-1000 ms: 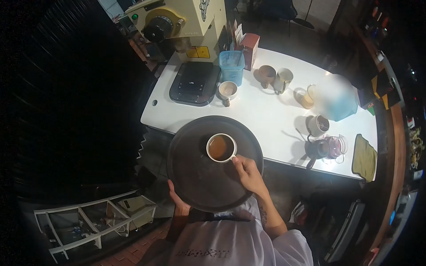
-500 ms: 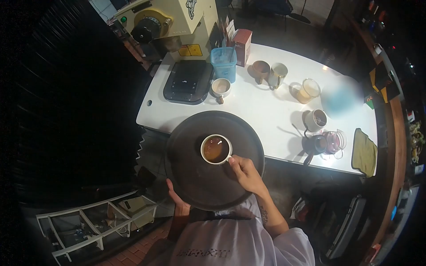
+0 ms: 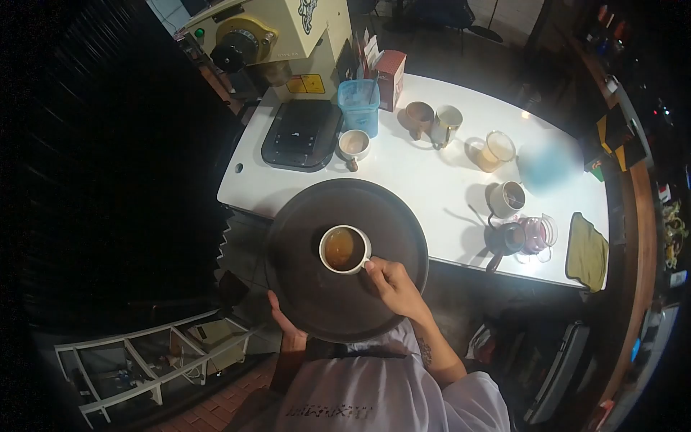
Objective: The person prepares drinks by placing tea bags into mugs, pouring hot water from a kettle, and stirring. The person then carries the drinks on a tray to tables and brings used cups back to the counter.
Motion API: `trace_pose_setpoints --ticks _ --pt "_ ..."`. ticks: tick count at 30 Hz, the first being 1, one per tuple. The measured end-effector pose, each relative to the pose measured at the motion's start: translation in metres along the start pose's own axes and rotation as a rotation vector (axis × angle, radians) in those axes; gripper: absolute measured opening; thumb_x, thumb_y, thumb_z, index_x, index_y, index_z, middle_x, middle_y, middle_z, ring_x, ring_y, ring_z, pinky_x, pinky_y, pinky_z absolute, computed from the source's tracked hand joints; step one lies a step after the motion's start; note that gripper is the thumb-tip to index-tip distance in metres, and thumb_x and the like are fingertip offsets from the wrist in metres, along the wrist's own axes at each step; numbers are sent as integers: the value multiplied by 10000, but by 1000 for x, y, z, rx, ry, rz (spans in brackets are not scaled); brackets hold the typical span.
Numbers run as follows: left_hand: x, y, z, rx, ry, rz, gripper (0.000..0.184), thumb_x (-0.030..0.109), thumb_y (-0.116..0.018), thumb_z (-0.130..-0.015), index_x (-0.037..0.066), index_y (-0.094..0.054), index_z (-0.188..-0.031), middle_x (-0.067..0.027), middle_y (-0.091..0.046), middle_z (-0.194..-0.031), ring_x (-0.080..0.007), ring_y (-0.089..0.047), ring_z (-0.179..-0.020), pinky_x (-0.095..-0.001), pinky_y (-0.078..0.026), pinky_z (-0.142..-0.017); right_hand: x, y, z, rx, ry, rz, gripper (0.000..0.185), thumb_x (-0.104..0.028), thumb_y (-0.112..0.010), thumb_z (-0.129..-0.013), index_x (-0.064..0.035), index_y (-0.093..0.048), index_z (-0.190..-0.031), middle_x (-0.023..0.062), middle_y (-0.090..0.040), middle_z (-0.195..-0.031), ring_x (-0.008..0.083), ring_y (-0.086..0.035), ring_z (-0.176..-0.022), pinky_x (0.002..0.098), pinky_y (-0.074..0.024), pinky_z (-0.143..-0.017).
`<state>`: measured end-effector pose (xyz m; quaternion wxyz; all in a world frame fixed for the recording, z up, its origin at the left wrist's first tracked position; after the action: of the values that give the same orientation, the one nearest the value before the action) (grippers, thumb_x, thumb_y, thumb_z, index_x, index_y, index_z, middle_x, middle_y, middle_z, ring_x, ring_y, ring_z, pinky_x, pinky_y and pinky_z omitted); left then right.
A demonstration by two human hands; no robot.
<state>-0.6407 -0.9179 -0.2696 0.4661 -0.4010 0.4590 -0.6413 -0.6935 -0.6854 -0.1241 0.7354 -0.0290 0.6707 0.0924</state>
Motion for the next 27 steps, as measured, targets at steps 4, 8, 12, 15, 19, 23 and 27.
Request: trace_pose_setpoints --ticks 4,8,12,15,19,23,27 --pt "-1 -4 3 74 -24 1 791 644 -377 -937 54 -345 -1464 -148 -396 -1484 -383 -424 -1307 -518 -357 -1089 -2 -7 -1 -7 17 12 436 -291 -421 -1048 -18 -461 -711 -24 -365 -577 74 -348 -552 283 -322 -501" --pt "9 0 8 186 -122 -222 781 623 -354 -958 31 -336 -1466 -153 -418 -1469 -366 -437 -1303 -497 -350 -1101 0 -11 -3 -25 7 -30 435 -287 -420 -1048 -17 -465 -710 -18 -368 -575 76 -346 -552 285 -320 -502" --pt "14 3 12 198 -121 -185 779 620 -345 -963 16 -350 -1455 -158 -424 -1464 -366 -443 -1296 -496 -346 -1101 0 -15 -6 -32 19 1 432 -282 -421 -1047 -17 -469 -709 -15 -373 -575 76 -345 -551 287 -317 -502" --pt "18 1 13 218 -138 -194 773 619 -339 -966 14 -363 -1447 -162 -429 -1459 -366 -447 -1293 -493 -341 -1104 -3 -21 -6 -52 2 18 429 -262 -415 -1051 -21 -428 -696 -33 -348 -613 70 -319 -587 273 -288 -525" --pt "25 3 14 223 -136 -206 753 610 -335 -972 32 -354 -1454 -148 -403 -1478 -356 -427 -1310 -484 -336 -1110 0 -26 -8 -70 3 4 432 -259 -415 -1051 -24 -425 -689 -34 -352 -610 68 -318 -584 271 -284 -523" --pt "38 0 14 230 -158 -214 772 624 -315 -970 28 -339 -1462 -157 -406 -1474 -364 -424 -1309 -495 -332 -1103 -3 -41 -16 -63 -29 -46 424 -244 -417 -1051 -25 -429 -688 -39 -353 -606 65 -313 -575 266 -279 -520" --pt "56 -1 12 167 -158 -235 766 626 -304 -972 44 -329 -1469 -155 -393 -1482 -362 -406 -1321 -497 -325 -1105 -7 -61 -23 -56 33 -16 426 -251 -413 -1054 -31 -434 -690 -45 -352 -605 60 -306 -561 260 -274 -508"
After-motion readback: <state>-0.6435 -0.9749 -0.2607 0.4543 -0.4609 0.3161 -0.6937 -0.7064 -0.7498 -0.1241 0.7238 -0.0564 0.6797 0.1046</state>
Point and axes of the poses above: each hand's wrist, its own z-axis away from the middle knuckle, its own y-axis out of the back of the hand, x = y × z, the point moved 9 cm from there along -z, towards the middle knuckle
